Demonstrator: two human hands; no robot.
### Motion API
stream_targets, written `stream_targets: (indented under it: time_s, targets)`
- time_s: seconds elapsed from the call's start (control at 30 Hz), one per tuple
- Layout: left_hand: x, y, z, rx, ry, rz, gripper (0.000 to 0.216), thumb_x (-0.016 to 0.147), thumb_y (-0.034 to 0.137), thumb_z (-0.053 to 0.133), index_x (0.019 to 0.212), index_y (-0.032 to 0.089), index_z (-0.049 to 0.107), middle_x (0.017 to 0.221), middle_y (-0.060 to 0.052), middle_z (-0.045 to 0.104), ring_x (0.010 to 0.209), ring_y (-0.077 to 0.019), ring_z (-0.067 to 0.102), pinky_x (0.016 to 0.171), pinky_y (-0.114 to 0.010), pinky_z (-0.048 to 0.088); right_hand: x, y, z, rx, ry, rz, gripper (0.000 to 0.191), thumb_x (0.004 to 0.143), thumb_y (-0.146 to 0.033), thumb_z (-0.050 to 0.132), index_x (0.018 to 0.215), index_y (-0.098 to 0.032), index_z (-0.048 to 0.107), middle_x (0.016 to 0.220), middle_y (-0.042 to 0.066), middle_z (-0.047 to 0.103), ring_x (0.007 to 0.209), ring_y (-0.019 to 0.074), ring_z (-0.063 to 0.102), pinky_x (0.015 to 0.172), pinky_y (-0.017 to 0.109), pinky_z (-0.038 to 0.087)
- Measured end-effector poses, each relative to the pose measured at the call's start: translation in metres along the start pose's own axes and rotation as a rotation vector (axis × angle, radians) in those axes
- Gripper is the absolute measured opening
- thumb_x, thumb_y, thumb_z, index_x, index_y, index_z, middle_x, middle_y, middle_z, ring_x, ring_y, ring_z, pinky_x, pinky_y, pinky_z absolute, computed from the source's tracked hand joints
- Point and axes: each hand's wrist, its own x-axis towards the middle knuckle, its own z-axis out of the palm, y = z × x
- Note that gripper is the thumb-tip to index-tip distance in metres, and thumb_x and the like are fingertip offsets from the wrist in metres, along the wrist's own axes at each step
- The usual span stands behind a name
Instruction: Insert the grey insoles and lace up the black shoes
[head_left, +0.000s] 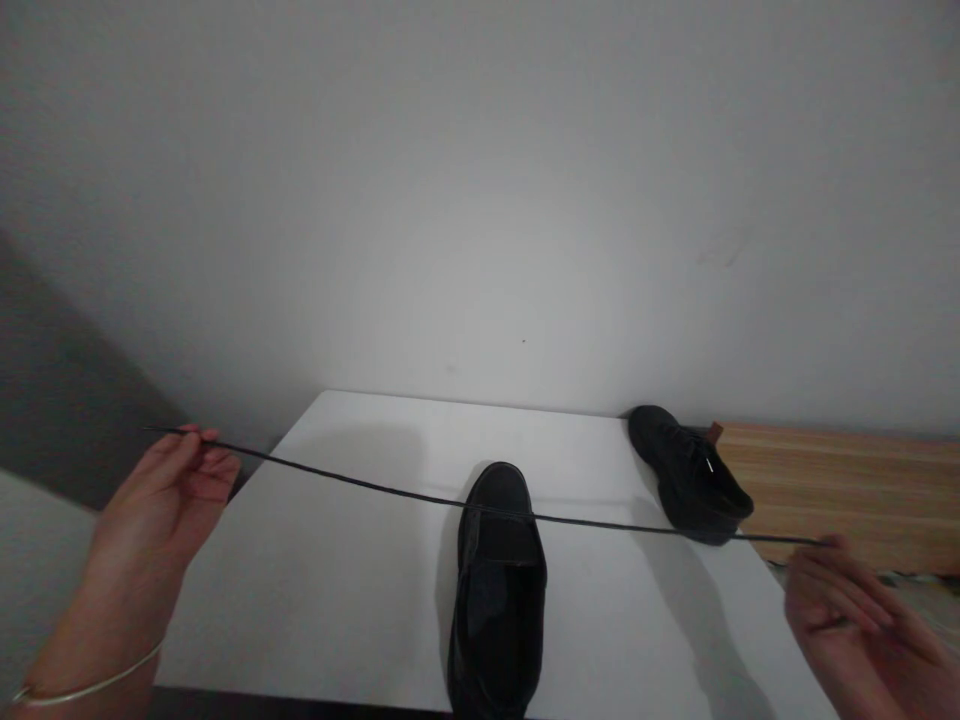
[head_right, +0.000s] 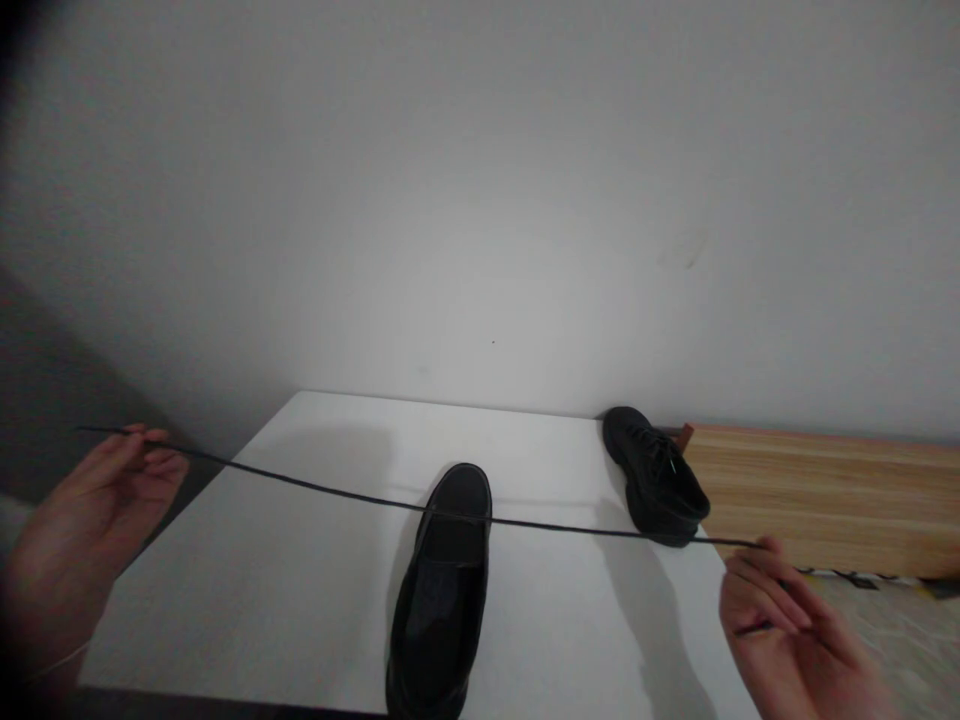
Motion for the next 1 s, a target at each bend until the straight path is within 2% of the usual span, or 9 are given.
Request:
stream_targets:
  time_s: [0.13,0.2,0.3,0.43,0.6,0.7,0.83,0.9,1.0]
  targets:
    - [0.006,0.001,0.013,-0.028,0.065,0.066,0.030,0.091,-0.007,0.041,0.076,0.016,0.051,0.066,0.006,0.060,0.061,-0.0068,0.058,0.063,-0.017,0.050,0.022,0.028,0.002,-0.480,-0.125,-0.158,0.060,0.064,0.001,0.063,0.122,-0.015,0.065,0.091,0.006,0.069,0.065,0.0115,0.062,0.055,0.016,0.061]
    - [0.008,-0.001,0.016,-0.018,0.093,0.115,0.029,0.093,-0.006,0.041,0.076,0.017,0.050,0.066,0.007,0.060,0.062,-0.0067,0.060,0.069,-0.021,0.054,0.036,0.039,-0.005,-0.765,-0.203,-0.237,0.053,0.065,-0.010,0.075,0.117,-0.016,0.070,0.098,0.006,0.070,0.071,0.0121,0.062,0.058,0.018,0.061]
    - [0.009,-0.008,0.012,0.037,0.109,0.177,0.025,0.094,0.001,0.045,0.077,0.017,0.053,0.063,0.006,0.060,0.056,-0.0090,0.060,0.062,-0.022,0.055,0.057,0.053,-0.016,-1.051,-0.273,-0.285,0.032,0.072,-0.035,0.083,0.098,-0.018,0.077,0.076,0.001,0.065,0.060,0.0102,0.053,0.051,0.017,0.054]
    - [0.005,-0.018,0.002,0.129,0.121,0.287,0.011,0.088,0.006,0.058,0.082,0.015,0.062,0.067,0.004,0.064,0.054,-0.0072,0.057,0.054,-0.015,0.048,0.071,0.068,-0.025,-1.065,-0.283,-0.396,0.023,0.069,-0.038,0.087,0.080,-0.020,0.077,0.083,0.000,0.067,0.069,0.0094,0.056,0.063,0.015,0.054]
    - [-0.013,-0.025,0.002,0.236,0.027,0.339,0.012,0.081,0.012,0.068,0.091,0.018,0.069,0.080,0.003,0.069,0.064,-0.0071,0.058,0.056,-0.013,0.044,0.062,0.091,-0.022,-1.057,-0.369,-0.428,0.024,0.068,-0.033,0.086,0.089,-0.024,0.076,0.100,0.001,0.069,0.097,0.0164,0.063,0.091,0.027,0.053]
    - [-0.033,-0.031,0.009,0.389,-0.135,0.304,0.017,0.079,0.023,0.075,0.096,0.021,0.072,0.089,0.001,0.073,0.066,-0.0096,0.058,0.054,-0.015,0.043,0.053,0.108,-0.021,-1.130,-0.441,-0.361,0.025,0.075,-0.034,0.081,0.097,-0.022,0.076,0.090,0.001,0.064,0.076,0.0131,0.059,0.074,0.026,0.051]
    - [-0.067,-0.045,0.026,0.720,-0.548,0.272,0.025,0.081,0.042,0.072,0.097,0.023,0.074,0.092,-0.004,0.077,0.075,-0.0177,0.067,0.063,-0.023,0.052,0.044,0.128,-0.023,-1.342,-0.512,-0.246,0.035,0.085,-0.044,0.072,0.108,-0.018,0.075,0.067,-0.003,0.049,0.054,0.0103,0.041,0.049,0.024,0.034]
    - [-0.083,-0.056,0.036,0.814,-0.739,0.270,0.024,0.085,0.043,0.066,0.095,0.023,0.074,0.090,-0.004,0.078,0.077,-0.0199,0.070,0.065,-0.026,0.053,0.040,0.134,-0.024,-1.562,-0.559,-0.269,0.040,0.089,-0.049,0.066,0.112,-0.018,0.075,0.062,-0.004,0.046,0.053,0.0117,0.039,0.048,0.025,0.031]
    - [-0.103,-0.073,0.049,0.916,-0.941,0.293,0.021,0.090,0.039,0.059,0.090,0.024,0.073,0.081,-0.002,0.076,0.068,-0.0174,0.067,0.061,-0.025,0.050,0.037,0.139,-0.025,-1.825,-0.671,-0.367,0.040,0.088,-0.054,0.063,0.105,-0.021,0.079,0.070,0.001,0.059,0.062,0.0166,0.050,0.058,0.028,0.041]
